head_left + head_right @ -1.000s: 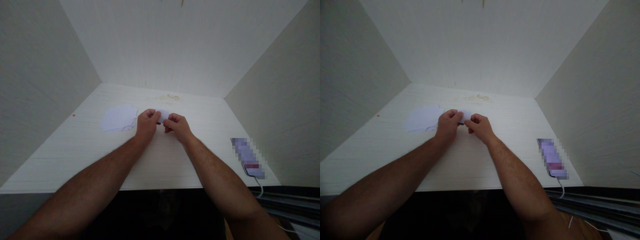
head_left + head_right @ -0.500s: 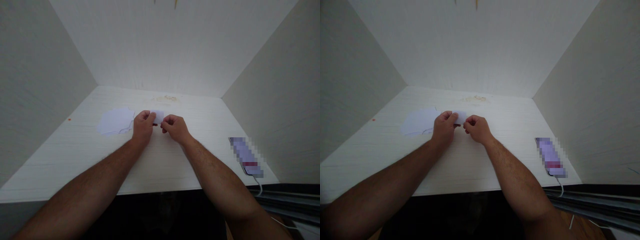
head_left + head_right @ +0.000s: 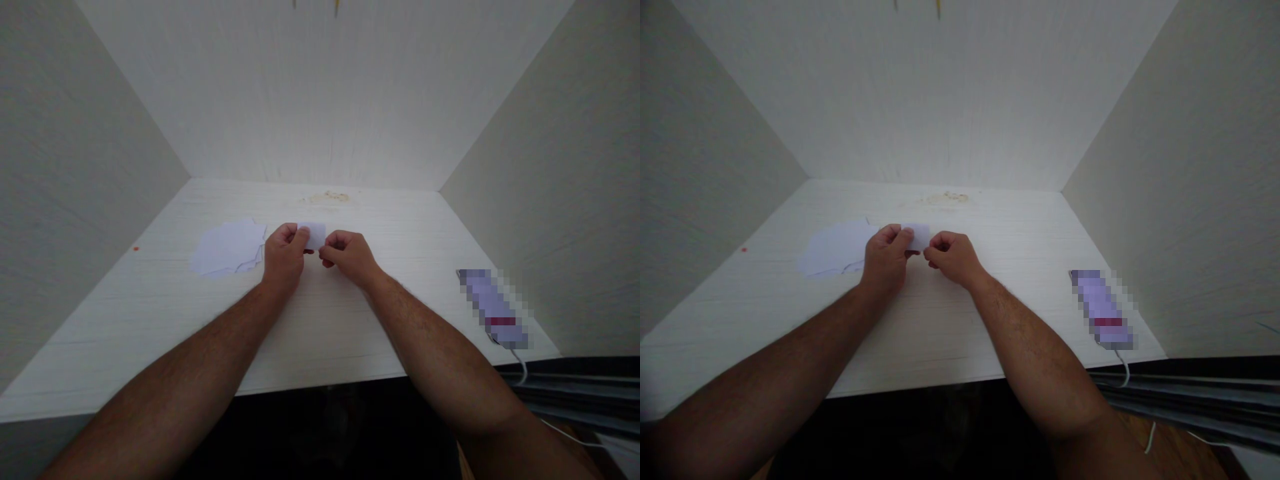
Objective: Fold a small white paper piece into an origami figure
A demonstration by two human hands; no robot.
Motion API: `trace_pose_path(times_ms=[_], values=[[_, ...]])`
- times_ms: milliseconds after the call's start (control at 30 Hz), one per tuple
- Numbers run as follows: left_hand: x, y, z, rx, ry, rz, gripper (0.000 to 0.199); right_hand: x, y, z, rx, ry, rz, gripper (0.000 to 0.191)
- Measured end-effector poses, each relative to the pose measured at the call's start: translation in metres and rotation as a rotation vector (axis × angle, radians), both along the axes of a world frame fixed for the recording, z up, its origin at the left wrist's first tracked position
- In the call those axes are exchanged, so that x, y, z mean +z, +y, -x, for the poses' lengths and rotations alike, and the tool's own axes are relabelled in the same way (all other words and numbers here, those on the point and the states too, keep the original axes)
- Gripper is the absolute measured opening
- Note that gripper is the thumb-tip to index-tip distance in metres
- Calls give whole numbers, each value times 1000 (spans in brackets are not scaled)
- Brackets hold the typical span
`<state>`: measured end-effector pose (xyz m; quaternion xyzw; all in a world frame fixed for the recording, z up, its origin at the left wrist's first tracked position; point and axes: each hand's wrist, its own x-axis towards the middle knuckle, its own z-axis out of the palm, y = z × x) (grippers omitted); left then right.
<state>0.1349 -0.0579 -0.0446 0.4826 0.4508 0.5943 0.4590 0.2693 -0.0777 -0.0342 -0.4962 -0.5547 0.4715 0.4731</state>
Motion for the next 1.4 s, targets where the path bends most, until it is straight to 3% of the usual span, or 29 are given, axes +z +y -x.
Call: trace_pose_path(times_ms=[467,667,767,933,1400], values=[[-3,-2,-2,-106,-39,12,17,-4,1,1,-106,-6,-118,18],[2,-7,-2,-272,-311,65,14,-5,1,0,-125,-59,-163,20],[7,-9,-3,-329,-301,121,19,-6,1,0,-113,-77,-193,22],[7,-9,-4,-309,-309,175,19,-7,0,1,-85,-119,-225,22],[4,-8,-7,-223,-274,131,15,0,-1,-3,-26,-176,-221,18]])
